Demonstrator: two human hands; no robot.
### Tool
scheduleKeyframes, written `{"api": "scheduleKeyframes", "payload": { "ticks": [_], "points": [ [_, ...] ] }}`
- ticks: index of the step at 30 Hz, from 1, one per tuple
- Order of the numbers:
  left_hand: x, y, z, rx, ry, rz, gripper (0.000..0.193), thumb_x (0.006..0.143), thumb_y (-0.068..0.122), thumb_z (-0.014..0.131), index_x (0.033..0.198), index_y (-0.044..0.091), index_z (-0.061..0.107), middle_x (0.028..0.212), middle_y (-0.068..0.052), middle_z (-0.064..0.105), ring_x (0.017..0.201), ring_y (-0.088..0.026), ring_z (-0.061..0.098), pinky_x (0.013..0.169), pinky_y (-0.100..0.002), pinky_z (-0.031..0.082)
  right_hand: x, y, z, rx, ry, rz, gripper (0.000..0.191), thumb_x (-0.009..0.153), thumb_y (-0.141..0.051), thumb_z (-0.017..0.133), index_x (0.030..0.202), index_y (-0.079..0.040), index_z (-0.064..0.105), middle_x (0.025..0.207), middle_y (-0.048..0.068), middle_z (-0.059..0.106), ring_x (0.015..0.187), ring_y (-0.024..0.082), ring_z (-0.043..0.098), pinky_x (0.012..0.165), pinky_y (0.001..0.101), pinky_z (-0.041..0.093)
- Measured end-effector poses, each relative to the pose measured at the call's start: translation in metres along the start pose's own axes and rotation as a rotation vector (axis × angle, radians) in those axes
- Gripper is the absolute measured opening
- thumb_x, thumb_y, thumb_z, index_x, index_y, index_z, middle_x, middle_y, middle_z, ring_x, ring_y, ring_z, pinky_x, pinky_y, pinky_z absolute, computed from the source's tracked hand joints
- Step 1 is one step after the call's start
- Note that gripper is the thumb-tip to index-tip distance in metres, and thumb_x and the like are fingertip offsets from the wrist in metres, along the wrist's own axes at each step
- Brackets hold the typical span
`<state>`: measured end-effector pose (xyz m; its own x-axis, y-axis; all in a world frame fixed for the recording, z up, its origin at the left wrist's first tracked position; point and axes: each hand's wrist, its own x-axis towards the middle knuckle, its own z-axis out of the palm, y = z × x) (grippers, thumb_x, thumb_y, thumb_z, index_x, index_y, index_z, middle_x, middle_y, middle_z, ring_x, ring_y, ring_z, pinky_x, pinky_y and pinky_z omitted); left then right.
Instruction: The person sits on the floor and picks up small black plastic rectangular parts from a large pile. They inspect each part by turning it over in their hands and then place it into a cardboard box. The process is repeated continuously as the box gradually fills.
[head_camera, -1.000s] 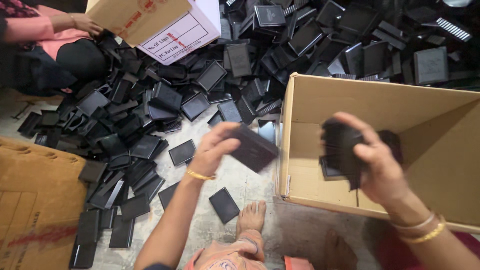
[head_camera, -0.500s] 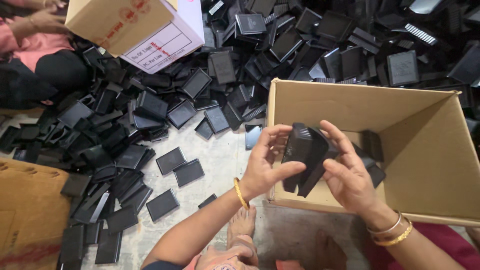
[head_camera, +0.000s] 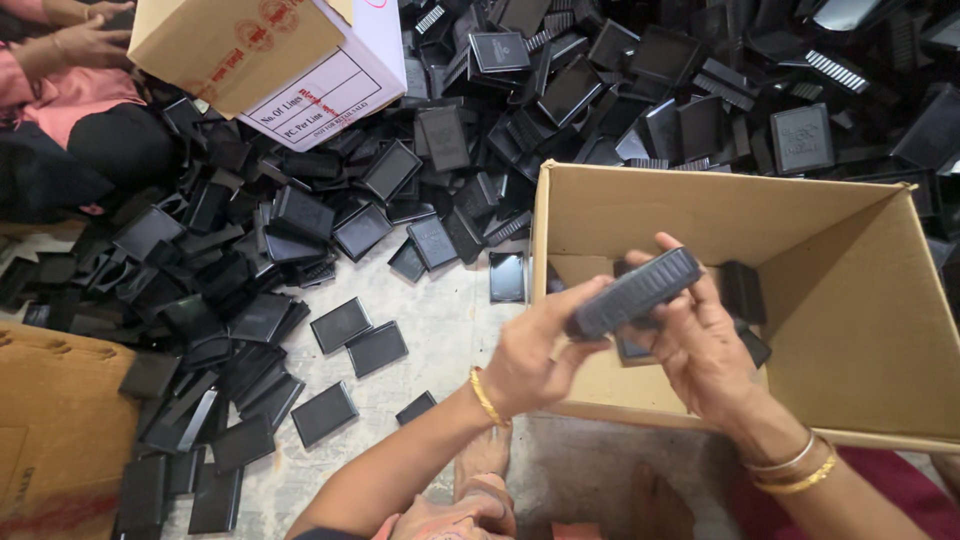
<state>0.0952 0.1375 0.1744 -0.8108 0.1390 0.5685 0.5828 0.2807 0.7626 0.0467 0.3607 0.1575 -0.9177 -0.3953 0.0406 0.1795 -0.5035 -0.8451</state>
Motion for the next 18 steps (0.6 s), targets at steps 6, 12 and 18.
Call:
{"api": "scheduleKeyframes", "payload": {
  "ticks": [6, 12, 18],
  "points": [
    [-0.022, -0.060, -0.018, -0.194, -0.093, -0.111, 0.041, 0.096, 0.007, 0.073, 0.135, 0.003, 0.061, 0.119, -0.015, 0.072, 0.107, -0.024, 0.073, 0.096, -0.033, 0.058, 0.005, -0.025, -0.012, -0.837, 0.155, -0.153, 0.043, 0.093, 0.000, 0.067, 0.136, -0.003, 0.062, 0.117, 0.007, 0.070, 0.103, 0.022, 0.065, 0.087, 0.0376, 0.053],
    [-0.024, -0.225, -0.082, 0.463, 0.159, -0.467, 0.042, 0.099, 0.022, 0.067, 0.138, 0.008, 0.059, 0.135, -0.014, 0.067, 0.123, -0.030, 0.066, 0.105, -0.039, 0.054, 0.017, -0.078, 0.004, -1.547, 0.289, -0.376, 0.093, 0.075, -0.018, 0.083, 0.152, 0.007, 0.037, 0.144, 0.028, 0.043, 0.132, 0.035, 0.045, 0.105, 0.0493, 0.045],
    [-0.049, -0.280, -0.088, 1.088, -0.430, -0.572, 0.103, 0.073, 0.046, 0.081, 0.157, 0.019, 0.028, 0.164, -0.007, 0.029, 0.143, -0.044, 0.032, 0.097, -0.066, 0.037, -0.038, -0.056, 0.040, 0.071, 0.165, 0.310, 0.060, 0.099, -0.027, 0.061, 0.146, 0.010, 0.052, 0.147, 0.026, 0.053, 0.135, 0.041, 0.049, 0.106, 0.0519, 0.046]
  ]
}}
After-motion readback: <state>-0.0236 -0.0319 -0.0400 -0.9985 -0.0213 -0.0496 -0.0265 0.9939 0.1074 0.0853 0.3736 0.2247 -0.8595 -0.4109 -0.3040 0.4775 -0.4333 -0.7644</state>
